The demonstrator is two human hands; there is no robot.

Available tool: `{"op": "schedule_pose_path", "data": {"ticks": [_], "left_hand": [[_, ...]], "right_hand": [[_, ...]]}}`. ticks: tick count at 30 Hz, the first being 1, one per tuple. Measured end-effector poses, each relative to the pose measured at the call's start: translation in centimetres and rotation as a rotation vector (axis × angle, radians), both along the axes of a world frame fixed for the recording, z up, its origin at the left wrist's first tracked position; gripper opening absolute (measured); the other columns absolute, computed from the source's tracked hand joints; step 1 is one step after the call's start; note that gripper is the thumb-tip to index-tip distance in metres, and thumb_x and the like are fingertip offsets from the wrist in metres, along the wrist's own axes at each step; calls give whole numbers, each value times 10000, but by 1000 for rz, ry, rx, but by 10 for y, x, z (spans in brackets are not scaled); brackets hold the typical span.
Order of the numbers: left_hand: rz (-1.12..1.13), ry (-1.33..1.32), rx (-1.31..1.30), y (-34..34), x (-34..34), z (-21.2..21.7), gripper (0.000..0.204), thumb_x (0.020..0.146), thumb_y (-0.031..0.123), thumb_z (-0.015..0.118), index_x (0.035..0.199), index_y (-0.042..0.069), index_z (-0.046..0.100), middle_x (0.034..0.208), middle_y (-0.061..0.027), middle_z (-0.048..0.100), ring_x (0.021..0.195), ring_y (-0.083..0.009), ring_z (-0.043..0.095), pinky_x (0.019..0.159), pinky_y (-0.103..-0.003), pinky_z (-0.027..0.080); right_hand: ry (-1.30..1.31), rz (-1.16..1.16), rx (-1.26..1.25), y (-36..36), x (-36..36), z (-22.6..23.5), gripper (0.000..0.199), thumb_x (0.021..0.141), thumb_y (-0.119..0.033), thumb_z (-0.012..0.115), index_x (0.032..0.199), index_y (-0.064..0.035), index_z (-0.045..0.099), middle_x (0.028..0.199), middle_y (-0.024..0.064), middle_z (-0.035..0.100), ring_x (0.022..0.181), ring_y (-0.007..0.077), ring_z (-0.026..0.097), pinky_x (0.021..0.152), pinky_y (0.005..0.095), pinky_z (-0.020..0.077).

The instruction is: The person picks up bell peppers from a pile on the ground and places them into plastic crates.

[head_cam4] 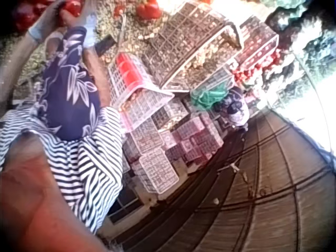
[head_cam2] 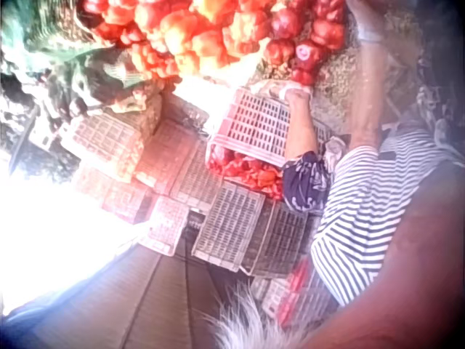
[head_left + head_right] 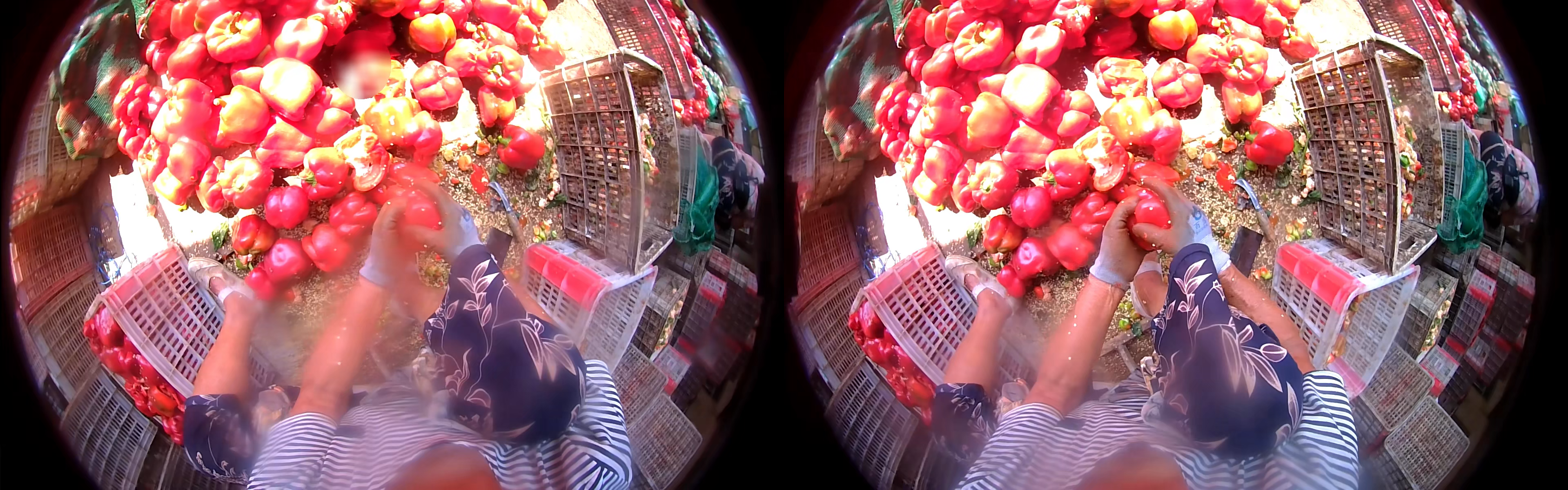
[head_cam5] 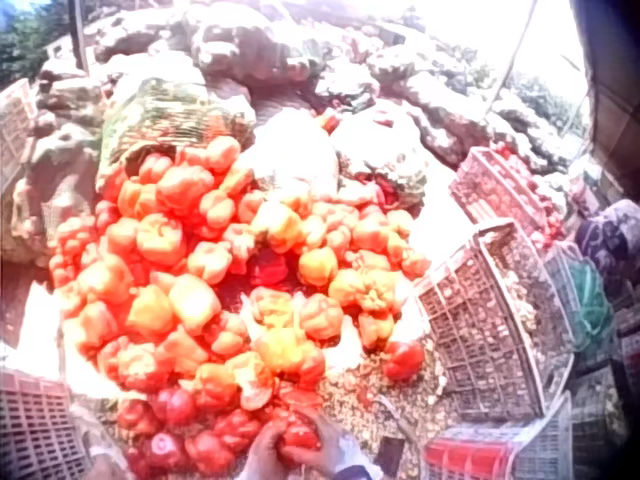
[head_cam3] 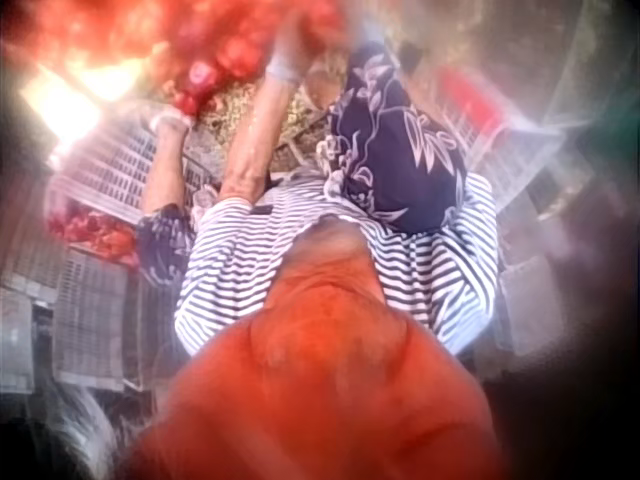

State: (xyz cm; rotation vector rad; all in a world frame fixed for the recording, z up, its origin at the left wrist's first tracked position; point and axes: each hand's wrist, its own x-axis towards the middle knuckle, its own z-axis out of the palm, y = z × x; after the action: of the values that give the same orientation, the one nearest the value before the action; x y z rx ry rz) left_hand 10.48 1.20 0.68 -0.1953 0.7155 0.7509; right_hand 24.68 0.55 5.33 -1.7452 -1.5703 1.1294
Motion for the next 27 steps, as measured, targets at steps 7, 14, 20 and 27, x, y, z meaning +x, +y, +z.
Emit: {"op": "schedule_pose_path", "data": {"ticks": [7,14,20,27], "left_hand": [[94,229,-23,-4,9,-18,302,947,284,572,1172,93,633,1089,-70,682,998,-204,654,919,-345,529],[225,375,-81,7,25,-4,268,954,249,552,1143,78,635,1022,-40,638,935,-152,610,815,-302,506],[184,574,-21,-9,30,-104,248,960,210,536,1070,34,672,965,-47,632,874,-134,595,768,-278,491],[119,833,103,7,31,-79,305,981,217,504,1048,-15,691,936,-64,655,831,-118,598,743,-274,492]], "right_hand": [[107,-153,63,-3,-16,-30,783,715,-219,790,1419,-74,480,1332,189,593,1222,359,584,1038,418,465],[95,-297,4,-2,-26,-44,823,745,-257,793,1459,-62,434,1338,220,589,1220,343,598,1020,405,480],[107,-443,-18,-8,-31,-70,858,743,-257,793,1479,-42,408,1376,218,569,1245,320,587,1031,390,473],[53,-487,3,4,-41,-72,860,741,-277,788,1474,-29,412,1415,211,534,1277,312,558,1046,376,453]]}}
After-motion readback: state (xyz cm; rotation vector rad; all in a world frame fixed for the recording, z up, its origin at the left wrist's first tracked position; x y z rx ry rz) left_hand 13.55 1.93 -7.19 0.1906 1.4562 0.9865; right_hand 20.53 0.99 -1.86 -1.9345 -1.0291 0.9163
